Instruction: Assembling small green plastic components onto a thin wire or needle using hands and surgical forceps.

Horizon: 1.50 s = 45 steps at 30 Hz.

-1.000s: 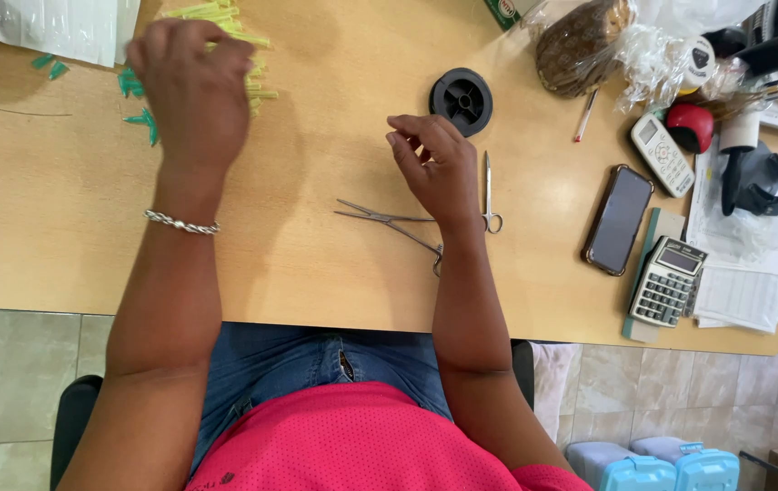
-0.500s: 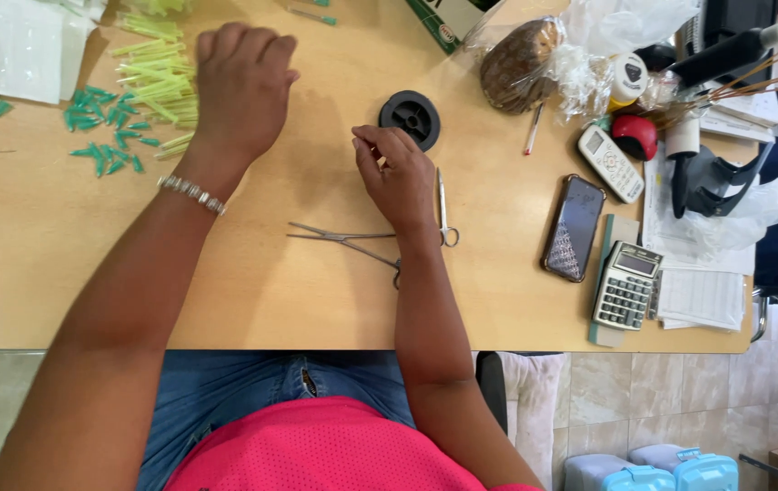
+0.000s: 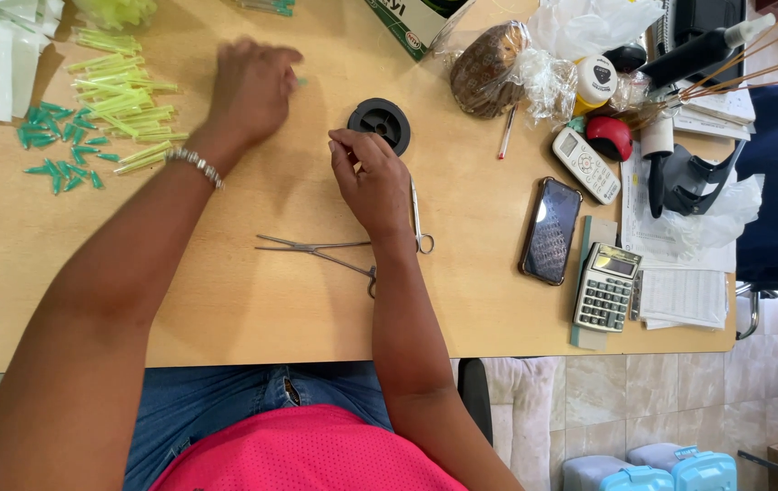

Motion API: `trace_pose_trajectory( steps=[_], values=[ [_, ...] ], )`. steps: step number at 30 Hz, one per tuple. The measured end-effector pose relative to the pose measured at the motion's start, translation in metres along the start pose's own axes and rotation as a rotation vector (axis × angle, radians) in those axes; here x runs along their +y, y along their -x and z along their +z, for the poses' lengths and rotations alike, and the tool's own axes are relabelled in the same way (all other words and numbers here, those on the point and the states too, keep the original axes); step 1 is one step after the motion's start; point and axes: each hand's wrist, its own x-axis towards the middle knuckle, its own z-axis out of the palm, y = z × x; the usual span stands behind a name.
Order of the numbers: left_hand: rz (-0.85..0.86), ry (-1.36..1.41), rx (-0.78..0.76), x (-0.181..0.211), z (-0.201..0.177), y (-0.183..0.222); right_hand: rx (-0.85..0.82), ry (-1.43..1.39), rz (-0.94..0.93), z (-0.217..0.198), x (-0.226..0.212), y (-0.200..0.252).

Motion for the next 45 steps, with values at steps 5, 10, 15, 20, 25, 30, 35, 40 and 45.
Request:
trace_pose_trajectory(
  steps=[5, 10, 15, 20, 25, 30, 35, 40, 45],
  values=[
    [-0.323, 0.712, -0.309, 0.081, -0.075, 0.052, -0.093, -0.09, 0.152, 0.004, -0.003, -0.002],
    [-0.213, 0.752, -0.166, 0.077, -0.075, 0.086, -0.017, -0.208, -0.03, 0.009, -0.012, 0.003],
    [-0.222, 0.689, -0.267, 0.077, -0.091, 0.103, -0.068, -0.292, -0.069, 0.012, -0.013, 0.008],
    [-0.177, 0.583, -0.314, 0.08, -0.111, 0.099, -0.107, -0.255, -0.085, 0.01, -0.013, 0.008],
    [-0.15, 0.53, -0.329, 0.076, -0.096, 0.096, -0.064, -0.227, -0.088, 0.01, -0.009, 0.005],
    [-0.135, 0.509, -0.284, 0.066, -0.101, 0.102, -0.018, -0.26, -0.022, 0.025, 0.013, 0.008],
    [-0.204, 0.448, -0.251, 0.011, -0.084, 0.122, 0.277, -0.586, 0.244, -0.002, 0.053, -0.001],
    [-0.062, 0.085, 0.026, -0.018, -0.055, 0.124, 0.011, -0.612, 0.255, -0.005, 0.008, 0.0],
    [-0.011, 0.005, -0.018, -0.015, -0.045, 0.132, -0.271, -0.415, 0.04, -0.004, -0.014, 0.004]
  ],
)
